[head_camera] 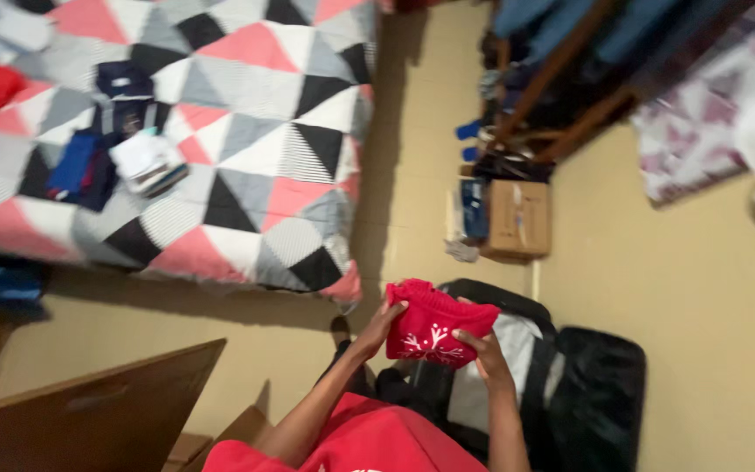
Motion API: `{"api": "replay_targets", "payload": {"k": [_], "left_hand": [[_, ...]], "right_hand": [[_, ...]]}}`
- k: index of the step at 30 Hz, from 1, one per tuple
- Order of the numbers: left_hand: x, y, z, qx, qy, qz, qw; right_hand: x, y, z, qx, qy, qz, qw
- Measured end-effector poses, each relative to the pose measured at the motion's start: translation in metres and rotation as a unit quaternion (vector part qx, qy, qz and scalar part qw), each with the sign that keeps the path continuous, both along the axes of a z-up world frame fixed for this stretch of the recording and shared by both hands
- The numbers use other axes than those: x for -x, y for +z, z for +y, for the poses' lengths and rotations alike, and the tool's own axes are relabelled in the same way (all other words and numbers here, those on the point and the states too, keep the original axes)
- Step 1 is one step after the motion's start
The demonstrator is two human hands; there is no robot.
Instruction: The person folds various clothing items, including a red sweater, blue pants, and a jacket, on a bed. They then place the folded clothes into a black suitcase on the floor. Finally, they add a cardboard box into the suitcase.
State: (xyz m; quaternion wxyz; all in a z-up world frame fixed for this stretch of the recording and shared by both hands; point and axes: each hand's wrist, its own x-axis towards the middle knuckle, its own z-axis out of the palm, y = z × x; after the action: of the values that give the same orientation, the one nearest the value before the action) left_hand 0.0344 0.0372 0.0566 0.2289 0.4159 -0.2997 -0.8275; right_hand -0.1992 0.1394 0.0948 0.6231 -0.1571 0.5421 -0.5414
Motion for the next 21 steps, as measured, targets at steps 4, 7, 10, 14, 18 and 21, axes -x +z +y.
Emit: {"api": "replay_targets", "payload": {"k": [4, 7, 10, 14, 18, 21], "left_hand": [[-0.037, -0.008, -0.022, 0.0, 0.048, 0.028, 0.998], [-0.066, -0.01, -0.042, -0.006, 0.08, 0.045, 0.996], [-0.09, -0.009, -0.065, -0.017, 0.111, 0.088, 0.99], [-0.127, -0.005, -0.084, 0.036, 0.143, 0.089, 0.985], [-0.157, 0.007, -0.1, 0.051, 0.168, 0.108, 0.979], [-0.177, 0.016, -0.106, -0.006, 0.201, 0.089, 0.976]], "right_hand": [[-0.035, 0.006, -0.045, -0.01, 0.031, 0.028, 0.999], [-0.063, 0.007, -0.072, -0.006, 0.046, 0.031, 0.998], [-0.087, 0.004, -0.099, -0.008, 0.068, 0.02, 0.997], [-0.12, -0.001, -0.133, -0.031, 0.087, 0.03, 0.995], [-0.15, 0.006, -0.165, -0.021, 0.117, 0.055, 0.991], [-0.171, 0.012, -0.186, -0.02, 0.142, 0.054, 0.988]]}}
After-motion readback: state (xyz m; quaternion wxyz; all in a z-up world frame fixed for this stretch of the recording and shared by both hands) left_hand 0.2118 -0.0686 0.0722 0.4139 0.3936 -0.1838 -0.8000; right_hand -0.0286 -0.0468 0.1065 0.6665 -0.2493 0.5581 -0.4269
